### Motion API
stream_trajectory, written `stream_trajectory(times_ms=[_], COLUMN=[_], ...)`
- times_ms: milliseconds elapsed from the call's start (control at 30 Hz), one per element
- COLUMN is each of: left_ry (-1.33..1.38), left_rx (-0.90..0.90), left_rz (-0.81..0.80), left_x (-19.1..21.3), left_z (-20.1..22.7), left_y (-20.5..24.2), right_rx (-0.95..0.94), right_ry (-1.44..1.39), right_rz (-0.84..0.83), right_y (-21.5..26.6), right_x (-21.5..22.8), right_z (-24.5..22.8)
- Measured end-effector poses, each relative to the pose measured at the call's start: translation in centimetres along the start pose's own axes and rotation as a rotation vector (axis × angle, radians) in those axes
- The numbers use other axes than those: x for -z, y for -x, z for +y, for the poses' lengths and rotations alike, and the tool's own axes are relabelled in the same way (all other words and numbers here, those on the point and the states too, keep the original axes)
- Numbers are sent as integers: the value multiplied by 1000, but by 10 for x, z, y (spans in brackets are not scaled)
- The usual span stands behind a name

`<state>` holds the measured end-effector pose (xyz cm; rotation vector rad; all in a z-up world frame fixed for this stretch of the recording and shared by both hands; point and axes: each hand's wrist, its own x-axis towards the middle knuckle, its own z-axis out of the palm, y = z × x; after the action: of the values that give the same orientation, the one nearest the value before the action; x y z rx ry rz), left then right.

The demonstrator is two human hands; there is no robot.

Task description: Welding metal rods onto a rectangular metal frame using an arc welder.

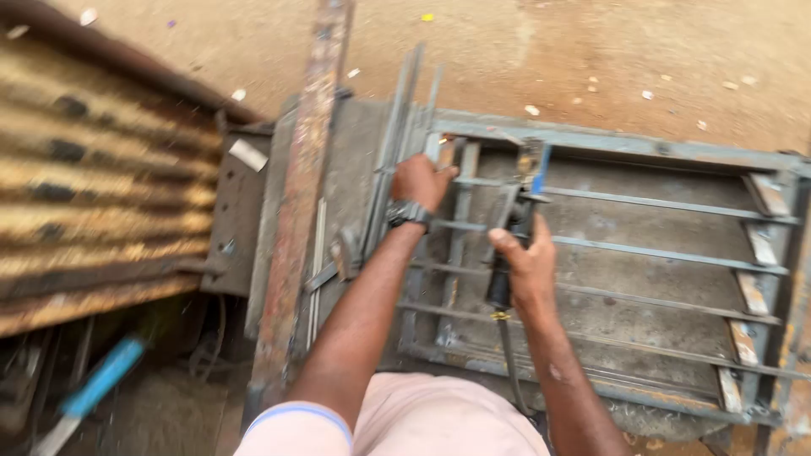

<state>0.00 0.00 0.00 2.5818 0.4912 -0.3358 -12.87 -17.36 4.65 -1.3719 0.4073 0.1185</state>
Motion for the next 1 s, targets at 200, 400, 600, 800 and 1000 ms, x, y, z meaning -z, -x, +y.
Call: stream_trajectory(times_ms=[200, 400, 600, 800, 1000], left_ry=[161, 106, -352, -225, 746], left_rx=[-230, -8, -144, 60, 126], left_rz=[284, 443, 352, -4, -127], left_x=[-10, 3, -12, 53, 57], left_z=[-74, -245, -336, -301, -314], left_y=[62, 127, 129, 145, 161], right_rx=[-16, 25, -21, -16, 15], right_ry=[6, 65, 86, 101, 74], right_rz=[-18, -88, -142, -140, -123], right_y=[35, 70, 93, 105, 99], right_x=[2, 5, -1, -7, -4], right_z=[-13, -11, -1, -2, 1])
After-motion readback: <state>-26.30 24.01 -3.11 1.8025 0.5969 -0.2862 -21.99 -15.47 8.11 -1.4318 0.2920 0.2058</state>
